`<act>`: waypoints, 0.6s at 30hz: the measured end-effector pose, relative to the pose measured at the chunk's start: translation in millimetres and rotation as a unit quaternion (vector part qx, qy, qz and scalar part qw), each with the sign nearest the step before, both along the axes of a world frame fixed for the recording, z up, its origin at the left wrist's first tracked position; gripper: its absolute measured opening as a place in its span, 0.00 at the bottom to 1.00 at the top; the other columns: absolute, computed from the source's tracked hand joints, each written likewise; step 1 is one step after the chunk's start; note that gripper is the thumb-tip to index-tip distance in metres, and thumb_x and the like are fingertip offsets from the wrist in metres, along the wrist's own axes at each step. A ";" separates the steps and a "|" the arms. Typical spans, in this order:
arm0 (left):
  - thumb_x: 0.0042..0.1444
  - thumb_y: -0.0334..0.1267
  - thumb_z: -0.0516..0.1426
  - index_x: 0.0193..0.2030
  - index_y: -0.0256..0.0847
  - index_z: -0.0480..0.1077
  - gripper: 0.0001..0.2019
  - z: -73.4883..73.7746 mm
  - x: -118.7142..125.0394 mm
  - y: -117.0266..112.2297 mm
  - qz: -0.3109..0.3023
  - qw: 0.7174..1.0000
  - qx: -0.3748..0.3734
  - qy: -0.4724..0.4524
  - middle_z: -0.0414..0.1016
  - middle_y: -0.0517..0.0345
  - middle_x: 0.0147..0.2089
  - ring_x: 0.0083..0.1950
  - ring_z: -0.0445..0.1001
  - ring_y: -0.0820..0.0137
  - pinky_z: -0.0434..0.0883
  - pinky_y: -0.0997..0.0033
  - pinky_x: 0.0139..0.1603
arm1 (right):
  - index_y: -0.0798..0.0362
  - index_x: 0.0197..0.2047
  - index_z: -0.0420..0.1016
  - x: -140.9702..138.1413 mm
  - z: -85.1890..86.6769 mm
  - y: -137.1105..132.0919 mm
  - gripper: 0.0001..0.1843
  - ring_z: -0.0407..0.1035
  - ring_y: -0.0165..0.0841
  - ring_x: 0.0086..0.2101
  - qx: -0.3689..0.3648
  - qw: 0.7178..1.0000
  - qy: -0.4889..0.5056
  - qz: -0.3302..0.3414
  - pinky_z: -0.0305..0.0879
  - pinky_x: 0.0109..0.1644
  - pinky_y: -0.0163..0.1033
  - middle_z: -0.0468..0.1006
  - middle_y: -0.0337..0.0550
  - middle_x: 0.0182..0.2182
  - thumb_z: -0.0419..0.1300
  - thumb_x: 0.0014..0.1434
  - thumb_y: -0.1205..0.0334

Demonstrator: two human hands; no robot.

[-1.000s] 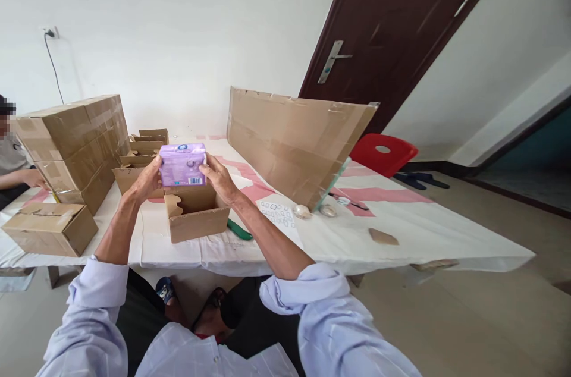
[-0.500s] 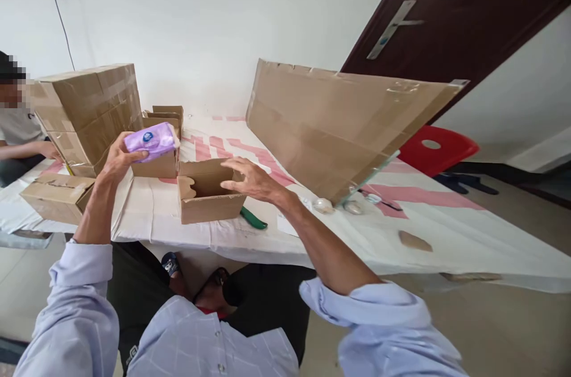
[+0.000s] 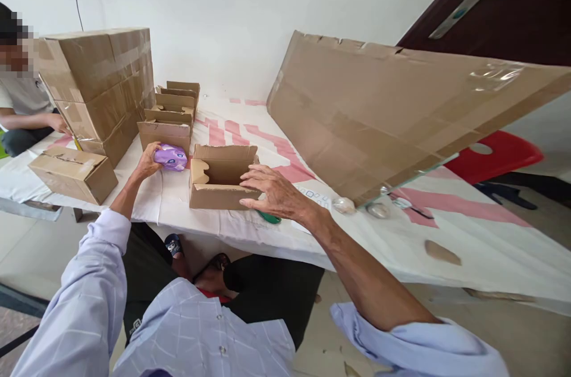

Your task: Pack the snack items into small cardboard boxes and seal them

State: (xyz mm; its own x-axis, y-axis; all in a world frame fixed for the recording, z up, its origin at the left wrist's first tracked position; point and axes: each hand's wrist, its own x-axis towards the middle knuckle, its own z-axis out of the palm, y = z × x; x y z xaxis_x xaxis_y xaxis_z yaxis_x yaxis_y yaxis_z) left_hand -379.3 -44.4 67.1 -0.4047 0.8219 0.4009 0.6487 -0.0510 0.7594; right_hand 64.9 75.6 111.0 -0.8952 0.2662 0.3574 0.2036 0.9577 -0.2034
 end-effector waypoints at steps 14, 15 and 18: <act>0.46 0.35 0.71 0.58 0.42 0.73 0.31 -7.1 31.2 -28.0 0.105 0.994 -0.004 0.029 0.73 0.42 0.66 0.70 0.71 0.49 0.72 0.51 0.70 | 0.50 0.42 0.88 -13.9 -10.7 -13.8 0.11 0.79 0.46 0.45 0.066 0.986 -0.058 -0.145 0.63 0.47 0.46 0.88 0.50 0.40 0.62 0.68 0.65; 0.50 0.37 0.70 0.60 0.42 0.72 0.29 -6.2 37.5 -42.7 0.128 0.991 0.009 0.024 0.74 0.42 0.65 0.67 0.73 0.50 0.74 0.53 0.65 | 0.50 0.42 0.88 -15.3 -8.6 -17.6 0.11 0.78 0.46 0.45 0.065 0.986 -0.050 -0.145 0.63 0.47 0.46 0.88 0.50 0.40 0.62 0.68 0.65; 0.57 0.43 0.66 0.51 0.43 0.74 0.16 -9.8 70.5 -94.4 0.203 0.977 0.058 -0.026 0.79 0.51 0.51 0.48 0.78 0.60 0.76 0.60 0.51 | 0.50 0.43 0.88 -26.6 -2.8 -30.3 0.10 0.78 0.46 0.46 0.058 0.988 -0.035 -0.138 0.63 0.48 0.46 0.87 0.51 0.41 0.63 0.68 0.64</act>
